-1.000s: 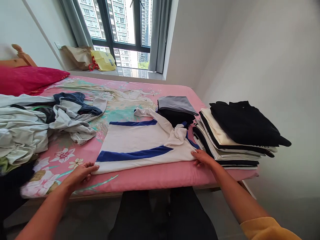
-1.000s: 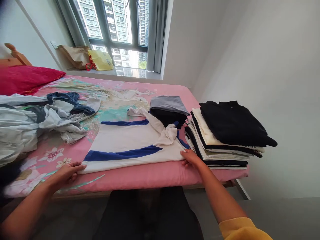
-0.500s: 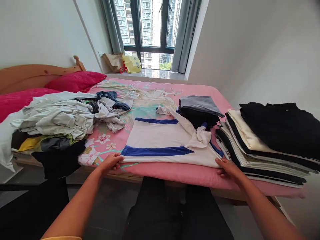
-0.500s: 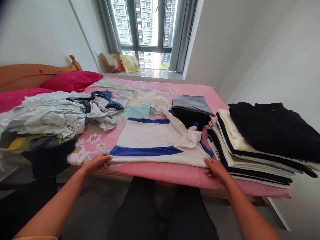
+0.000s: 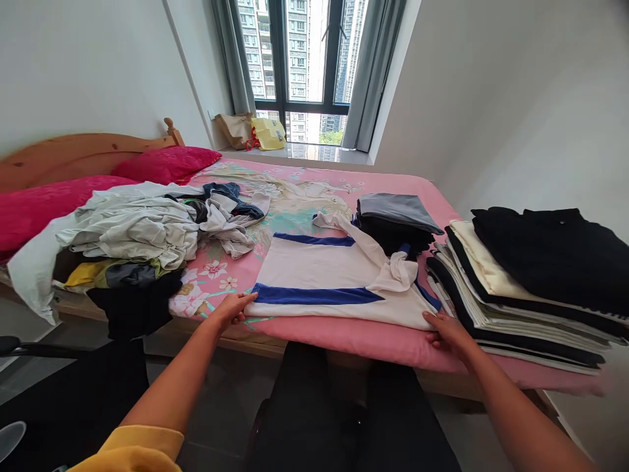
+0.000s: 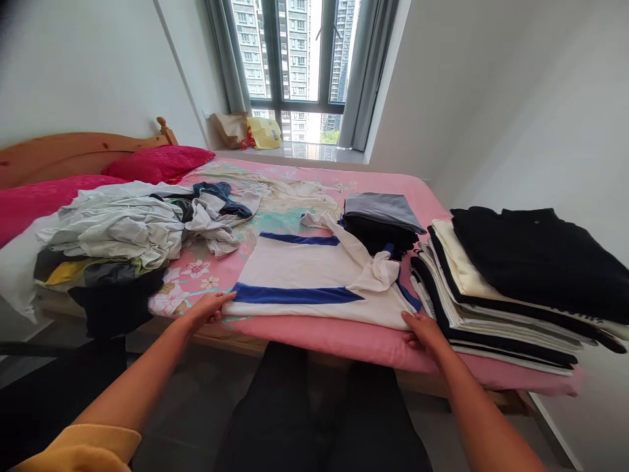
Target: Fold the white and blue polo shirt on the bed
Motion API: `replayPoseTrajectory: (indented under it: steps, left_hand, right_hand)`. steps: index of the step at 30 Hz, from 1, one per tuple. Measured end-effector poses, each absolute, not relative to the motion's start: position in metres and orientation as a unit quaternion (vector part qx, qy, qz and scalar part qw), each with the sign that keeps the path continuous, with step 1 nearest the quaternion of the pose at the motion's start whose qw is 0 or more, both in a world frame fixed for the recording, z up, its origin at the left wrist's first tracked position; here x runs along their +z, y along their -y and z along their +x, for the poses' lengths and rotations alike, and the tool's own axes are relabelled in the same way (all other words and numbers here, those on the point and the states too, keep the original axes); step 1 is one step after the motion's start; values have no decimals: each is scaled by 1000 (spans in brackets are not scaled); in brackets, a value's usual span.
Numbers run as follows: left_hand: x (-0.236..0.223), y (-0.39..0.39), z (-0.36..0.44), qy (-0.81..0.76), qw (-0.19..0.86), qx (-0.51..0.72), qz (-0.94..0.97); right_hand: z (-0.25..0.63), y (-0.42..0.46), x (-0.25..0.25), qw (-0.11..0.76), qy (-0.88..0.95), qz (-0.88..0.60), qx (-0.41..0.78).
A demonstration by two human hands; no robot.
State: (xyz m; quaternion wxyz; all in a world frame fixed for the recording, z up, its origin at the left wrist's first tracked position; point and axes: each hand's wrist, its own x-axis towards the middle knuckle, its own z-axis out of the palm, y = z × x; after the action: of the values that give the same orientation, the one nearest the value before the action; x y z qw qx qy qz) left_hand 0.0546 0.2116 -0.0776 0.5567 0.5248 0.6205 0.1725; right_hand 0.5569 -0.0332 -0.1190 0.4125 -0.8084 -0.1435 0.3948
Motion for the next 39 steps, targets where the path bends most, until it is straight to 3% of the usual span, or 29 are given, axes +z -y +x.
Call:
replayPoseTrajectory:
  steps: [18,25,31,39]
  left_hand:
    - [-73,-194,41,-569,624,128,519]
    - [-76,-191,48,-562,539,172,604]
    - [-71,-195,48,-516,544,198,631]
    - [-74,-220,66,-581,499,219,604]
  right_hand:
    - [560,49,-110,416,128,-782,447]
    - [556,51,-109,405,140,-797,426]
    - [557,69,-120,366,137,-801,452]
    - [549,67,-111,369,125,-807,443]
